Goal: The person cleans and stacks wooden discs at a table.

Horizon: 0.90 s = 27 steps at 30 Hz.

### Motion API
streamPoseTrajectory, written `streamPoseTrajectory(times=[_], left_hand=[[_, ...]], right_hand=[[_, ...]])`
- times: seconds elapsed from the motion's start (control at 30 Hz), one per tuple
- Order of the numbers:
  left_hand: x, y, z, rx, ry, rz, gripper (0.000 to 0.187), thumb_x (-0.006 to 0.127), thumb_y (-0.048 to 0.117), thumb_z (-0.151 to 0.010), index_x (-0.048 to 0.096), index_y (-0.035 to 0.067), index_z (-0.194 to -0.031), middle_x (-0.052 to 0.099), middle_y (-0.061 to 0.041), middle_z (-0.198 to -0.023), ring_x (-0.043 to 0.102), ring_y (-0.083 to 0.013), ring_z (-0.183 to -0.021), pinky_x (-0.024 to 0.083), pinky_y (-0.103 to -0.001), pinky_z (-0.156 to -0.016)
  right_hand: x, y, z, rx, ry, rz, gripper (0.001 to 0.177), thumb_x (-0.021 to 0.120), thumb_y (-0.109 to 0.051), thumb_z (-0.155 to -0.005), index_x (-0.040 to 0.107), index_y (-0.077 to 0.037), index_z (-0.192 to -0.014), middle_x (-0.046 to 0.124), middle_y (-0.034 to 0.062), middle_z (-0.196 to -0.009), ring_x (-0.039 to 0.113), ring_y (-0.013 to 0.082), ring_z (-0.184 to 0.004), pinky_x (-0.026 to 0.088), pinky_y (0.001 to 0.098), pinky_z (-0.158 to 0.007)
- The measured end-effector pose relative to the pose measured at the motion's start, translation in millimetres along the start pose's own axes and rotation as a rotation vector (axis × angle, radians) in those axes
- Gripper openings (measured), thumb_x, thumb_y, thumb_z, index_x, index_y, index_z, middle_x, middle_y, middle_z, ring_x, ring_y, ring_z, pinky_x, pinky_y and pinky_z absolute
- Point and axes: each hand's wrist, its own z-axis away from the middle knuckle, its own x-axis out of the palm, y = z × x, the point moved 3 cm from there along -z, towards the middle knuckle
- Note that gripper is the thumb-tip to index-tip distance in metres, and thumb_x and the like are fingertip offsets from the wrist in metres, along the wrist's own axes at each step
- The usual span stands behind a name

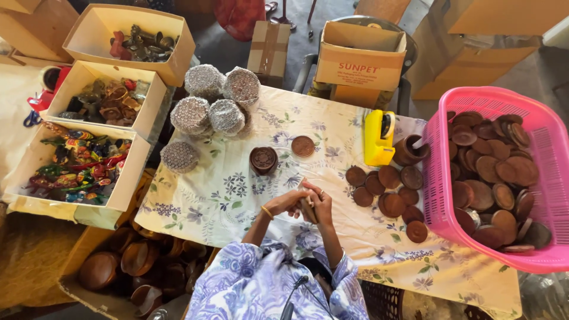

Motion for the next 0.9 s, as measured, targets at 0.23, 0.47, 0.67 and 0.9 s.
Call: streamPoseTrajectory(times=[0.23,0.47,0.67,0.9], left_hand=[[-50.8,-49.9,-33.2,0.107,0.196,-0.032,0.047,0.051,0.048,-0.101,0.072,0.007,-0.106,0.074,-0.006,-0.081,0.069,-0.0123,-0.062,0.05,-0.024,-0.049],[-42.2,-37.9,-30.3,0.201,0.395,0.134,0.037,0.059,0.04,-0.1,0.072,0.007,-0.11,0.074,-0.002,-0.088,0.072,-0.0112,-0.071,0.059,-0.027,-0.056],[-9.4,0.9,13.2,0.094,0.118,-0.065,0.036,0.057,0.041,-0.096,0.07,0.009,-0.104,0.074,-0.005,-0.082,0.069,-0.0144,-0.057,0.048,-0.024,-0.046],[-35.5,-61.2,-58.6,0.23,0.602,-0.037,0.055,0.049,0.05,-0.105,0.077,0.005,-0.091,0.066,-0.008,-0.065,0.059,-0.0126,-0.05,0.041,-0.026,-0.042]], right_hand=[[40.9,-77.8,40.0,-0.472,0.113,0.091,0.029,0.055,-0.009,-0.104,0.071,0.002,-0.126,0.069,0.0144,-0.136,0.064,0.0152,-0.122,0.048,0.027,-0.106],[60.6,-89.9,52.6,-0.557,0.17,0.367,0.039,0.05,-0.012,-0.105,0.058,-0.001,-0.142,0.044,0.0123,-0.161,0.044,0.0232,-0.146,0.035,0.0356,-0.117],[25.8,-52.1,22.5,-0.378,-0.027,0.098,0.045,0.045,0.0,-0.096,0.064,0.002,-0.137,0.053,0.0143,-0.157,0.049,0.0247,-0.145,0.036,0.0373,-0.119],[45.4,-51.6,23.8,-0.457,-0.014,0.247,0.07,0.051,-0.008,-0.102,0.014,0.004,-0.16,0.021,0.0214,-0.167,0.022,0.0276,-0.155,0.015,0.0386,-0.126]])
